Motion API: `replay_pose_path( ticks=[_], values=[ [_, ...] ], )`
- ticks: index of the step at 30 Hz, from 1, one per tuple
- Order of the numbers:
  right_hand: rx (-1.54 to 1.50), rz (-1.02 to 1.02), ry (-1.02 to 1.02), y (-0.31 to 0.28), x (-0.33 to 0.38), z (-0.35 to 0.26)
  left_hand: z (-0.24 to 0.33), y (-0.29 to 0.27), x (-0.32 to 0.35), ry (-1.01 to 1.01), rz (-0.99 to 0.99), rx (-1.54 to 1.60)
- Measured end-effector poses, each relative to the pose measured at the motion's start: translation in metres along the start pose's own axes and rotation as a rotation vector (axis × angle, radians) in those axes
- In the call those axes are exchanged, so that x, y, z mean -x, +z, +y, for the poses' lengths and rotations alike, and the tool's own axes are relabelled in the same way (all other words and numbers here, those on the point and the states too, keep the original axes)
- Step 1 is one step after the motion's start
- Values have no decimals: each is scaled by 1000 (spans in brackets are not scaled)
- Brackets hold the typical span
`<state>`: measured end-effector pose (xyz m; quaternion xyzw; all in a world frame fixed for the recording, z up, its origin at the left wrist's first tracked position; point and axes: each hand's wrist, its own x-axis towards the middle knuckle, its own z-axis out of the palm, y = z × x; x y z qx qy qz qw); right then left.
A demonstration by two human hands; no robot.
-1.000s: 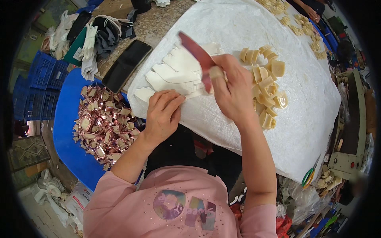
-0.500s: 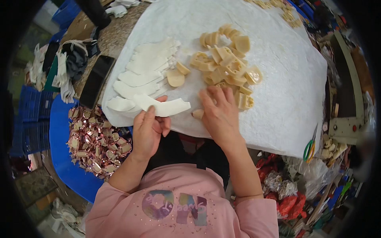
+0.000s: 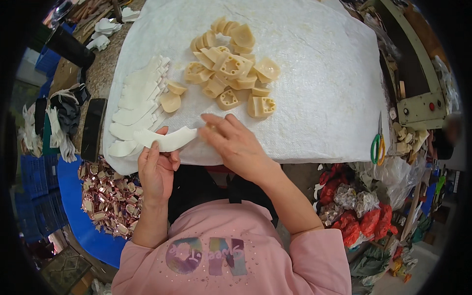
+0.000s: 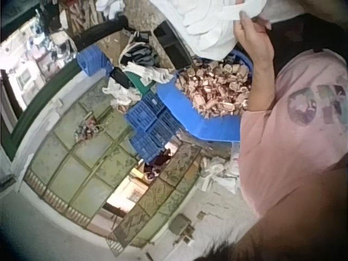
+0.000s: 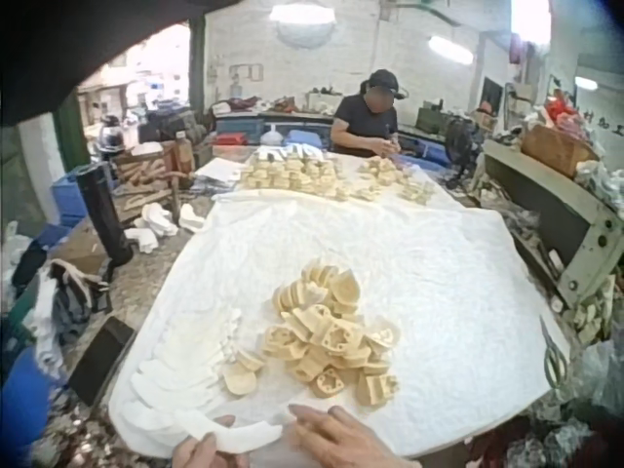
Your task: The recorder is assembling multiple shoe components by inserting curved white pieces into beige plastic molds.
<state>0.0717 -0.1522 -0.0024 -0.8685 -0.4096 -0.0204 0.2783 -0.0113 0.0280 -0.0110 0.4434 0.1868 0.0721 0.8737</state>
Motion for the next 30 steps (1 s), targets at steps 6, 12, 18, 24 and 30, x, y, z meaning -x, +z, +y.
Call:
replay_pose_path(
  ticks=[6, 12, 18, 24, 30],
  values=[
    [59, 146, 191, 0, 14, -1, -1, -2, 0, 34, -61, 10],
    [-10, 254, 185, -12, 31, 6, -5, 3, -1, 30, -105, -11],
    [-577, 433, 105, -20, 16, -33, -11, 20, 6, 89, -141, -57],
    [-451, 674, -263, 3, 3, -31, 4, 44, 18, 124, -350, 47],
    [-469, 677, -274, 5, 6, -31, 7, 47, 23, 54, -362, 36]
  ],
)
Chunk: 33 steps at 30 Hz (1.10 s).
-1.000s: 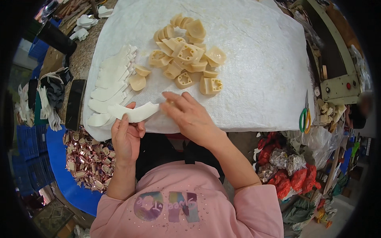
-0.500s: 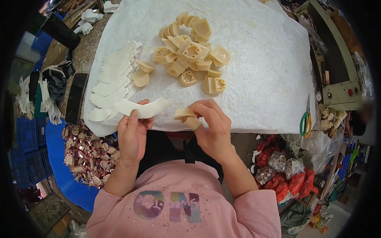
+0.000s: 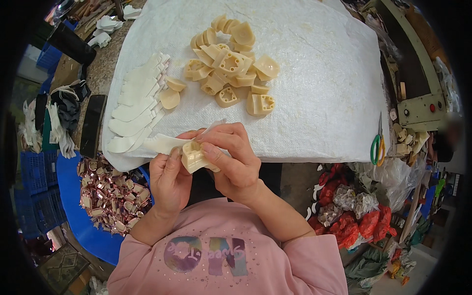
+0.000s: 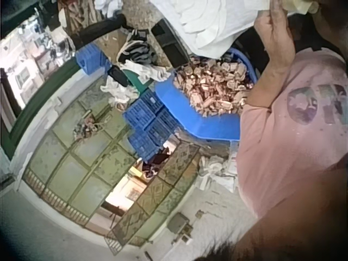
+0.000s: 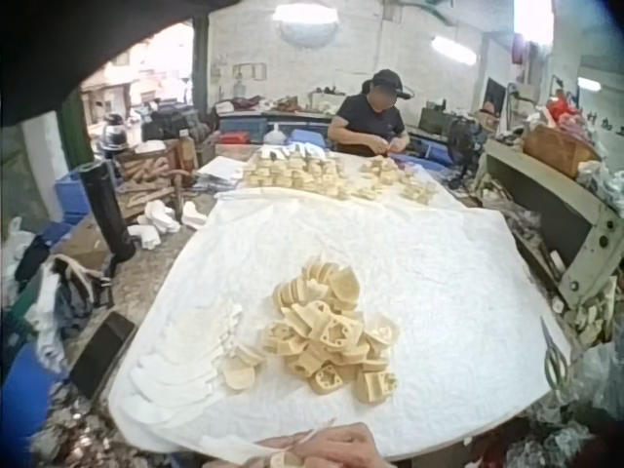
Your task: The recorder is assembling multiple shoe components by inserting curved white pieces into beige plastic molds.
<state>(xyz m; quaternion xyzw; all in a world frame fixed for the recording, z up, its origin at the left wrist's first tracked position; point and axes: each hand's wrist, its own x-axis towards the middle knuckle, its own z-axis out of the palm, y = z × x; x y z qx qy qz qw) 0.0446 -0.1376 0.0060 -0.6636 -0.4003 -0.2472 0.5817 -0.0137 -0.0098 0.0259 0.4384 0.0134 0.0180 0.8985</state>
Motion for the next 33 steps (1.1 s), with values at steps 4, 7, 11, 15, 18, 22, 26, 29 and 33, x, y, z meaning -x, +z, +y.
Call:
replay_pose_path(
  ticks=[4, 7, 11, 15, 18, 22, 26, 29, 33],
  values=[
    [46, -6, -4, 0, 2, 1, -2, 1, 3, 10, 34, -61],
    [85, 12, -19, 1, 5, 5, -4, 1, 6, 23, 56, -141],
    [286, -57, -48, -1, 2, 6, -3, -6, 6, 41, 21, -349],
    [265, -13, -52, 1, 5, 13, -3, -10, -1, 192, 16, -450],
    [359, -69, -50, -4, 0, 7, 9, -10, 0, 253, 151, -577],
    [564, -231, -6, -11, -18, -15, 13, -14, 0, 305, 191, -881],
    [617, -462, 152, -13, -20, -21, 3, -14, 0, 329, 154, -979],
    [608, -490, 155, -12, -17, -20, -3, -12, 0, 433, 124, -1097],
    [568, -445, 138, -12, -7, -8, -7, -13, -4, 566, 53, -1235]
  ],
)
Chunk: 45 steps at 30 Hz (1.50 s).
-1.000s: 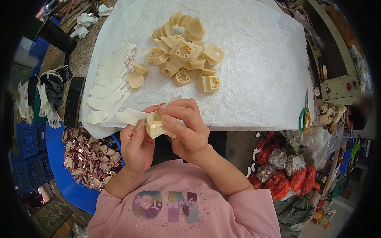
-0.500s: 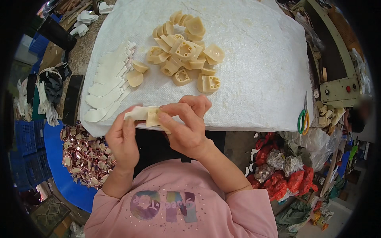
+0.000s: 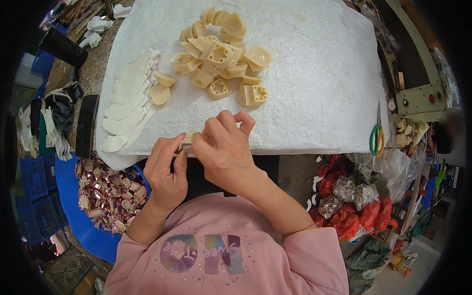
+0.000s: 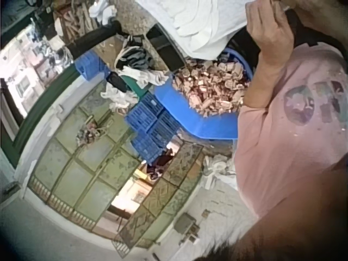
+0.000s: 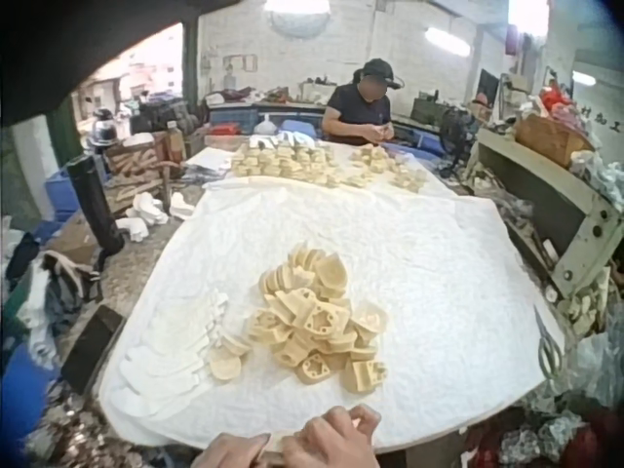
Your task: The recorder is assembling multiple shoe components by inserting curved white pieces into beige plastic molds.
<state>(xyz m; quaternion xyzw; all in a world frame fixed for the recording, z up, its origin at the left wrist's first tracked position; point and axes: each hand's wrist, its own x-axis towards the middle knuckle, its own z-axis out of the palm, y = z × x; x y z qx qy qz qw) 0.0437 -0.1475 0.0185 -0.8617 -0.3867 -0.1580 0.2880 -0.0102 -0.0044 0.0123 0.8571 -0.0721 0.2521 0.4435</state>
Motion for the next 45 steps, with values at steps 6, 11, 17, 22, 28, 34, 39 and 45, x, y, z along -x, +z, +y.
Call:
replay_pose_path(
  ticks=[6, 11, 17, 22, 28, 34, 39, 45],
  values=[
    [-403, 94, 49, 5, 4, 11, -16, -5, 5, -157, -36, 362],
    [-666, 29, 91, 7, 10, 13, -23, 3, 3, -66, -19, 424],
    [-621, -130, 59, 2, 9, 9, -22, 7, 0, 72, -27, 238],
    [-657, -102, 26, 7, 13, 15, -20, 4, -3, 95, -62, 265],
    [-414, 34, -48, 3, 4, 8, -29, -8, -2, 187, 72, 70],
    [-762, -10, 324, 4, 20, 7, -36, -12, 0, 125, 172, 189],
    [-1341, 231, 793, 18, 34, -12, -14, -3, -4, 180, 174, 364],
    [-1429, 210, 778, 5, 36, -15, -17, 0, 1, 313, -33, 202]
  ],
)
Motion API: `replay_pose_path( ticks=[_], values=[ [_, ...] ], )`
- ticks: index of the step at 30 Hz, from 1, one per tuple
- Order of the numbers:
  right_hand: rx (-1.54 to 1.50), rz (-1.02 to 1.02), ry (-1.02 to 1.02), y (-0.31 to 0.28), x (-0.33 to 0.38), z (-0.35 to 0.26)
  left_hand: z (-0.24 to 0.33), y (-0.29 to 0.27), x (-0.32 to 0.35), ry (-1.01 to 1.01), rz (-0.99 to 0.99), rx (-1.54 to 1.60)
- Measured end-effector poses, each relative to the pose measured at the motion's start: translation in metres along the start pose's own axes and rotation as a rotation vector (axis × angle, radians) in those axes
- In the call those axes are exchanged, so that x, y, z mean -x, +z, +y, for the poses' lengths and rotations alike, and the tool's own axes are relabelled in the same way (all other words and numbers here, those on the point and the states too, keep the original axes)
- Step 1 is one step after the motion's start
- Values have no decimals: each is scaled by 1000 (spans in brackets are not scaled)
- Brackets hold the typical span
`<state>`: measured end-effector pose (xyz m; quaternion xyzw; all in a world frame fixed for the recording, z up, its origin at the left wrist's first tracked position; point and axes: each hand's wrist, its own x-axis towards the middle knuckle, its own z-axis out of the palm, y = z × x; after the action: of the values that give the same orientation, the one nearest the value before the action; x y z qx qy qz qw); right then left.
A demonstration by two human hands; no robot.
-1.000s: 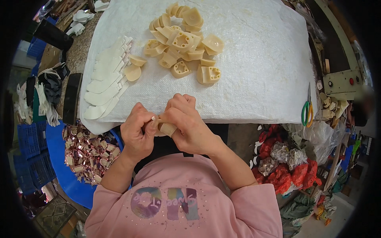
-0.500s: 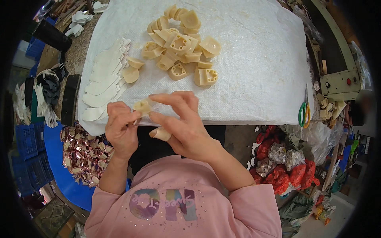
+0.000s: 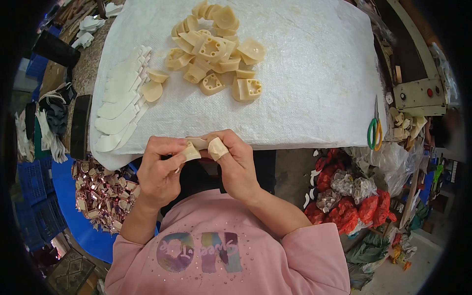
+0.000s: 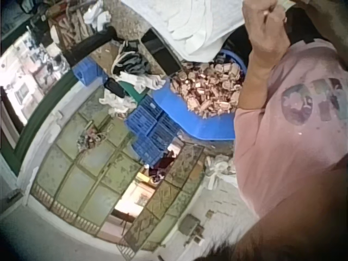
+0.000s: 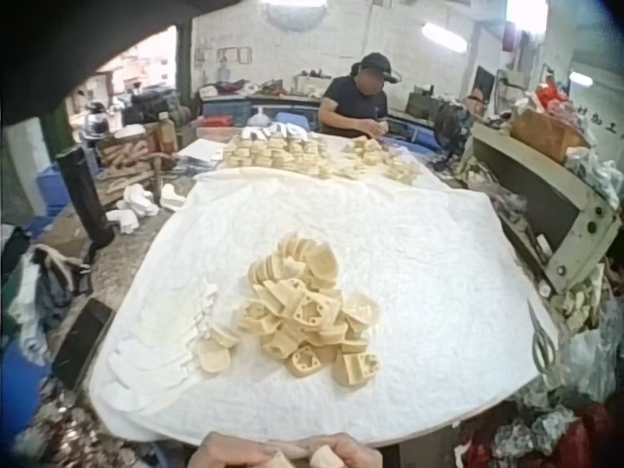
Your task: The recorder is assembling multiple shoe components by inserting curved white pieces into beige plastic molds.
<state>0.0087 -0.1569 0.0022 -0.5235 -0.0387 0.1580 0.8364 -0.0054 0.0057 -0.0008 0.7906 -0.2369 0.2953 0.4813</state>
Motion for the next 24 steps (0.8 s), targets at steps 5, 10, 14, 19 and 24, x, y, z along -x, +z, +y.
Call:
replay_pose_path(
  ticks=[5, 10, 14, 19, 24],
  values=[
    [62, -28, -8, 6, 0, -8, 7, 6, -7, 43, -76, -196],
    [498, -113, -41, 1, -3, -12, 7, 2, -8, -50, -190, -251],
    [520, -217, 18, -8, -16, -25, 0, 2, -4, -203, -65, 20],
    [166, -358, 307, -26, -37, -24, 3, 3, -2, -256, -43, 393],
    [191, -425, 208, -22, -35, -16, 0, -2, 0, -143, -176, 255]
  ],
)
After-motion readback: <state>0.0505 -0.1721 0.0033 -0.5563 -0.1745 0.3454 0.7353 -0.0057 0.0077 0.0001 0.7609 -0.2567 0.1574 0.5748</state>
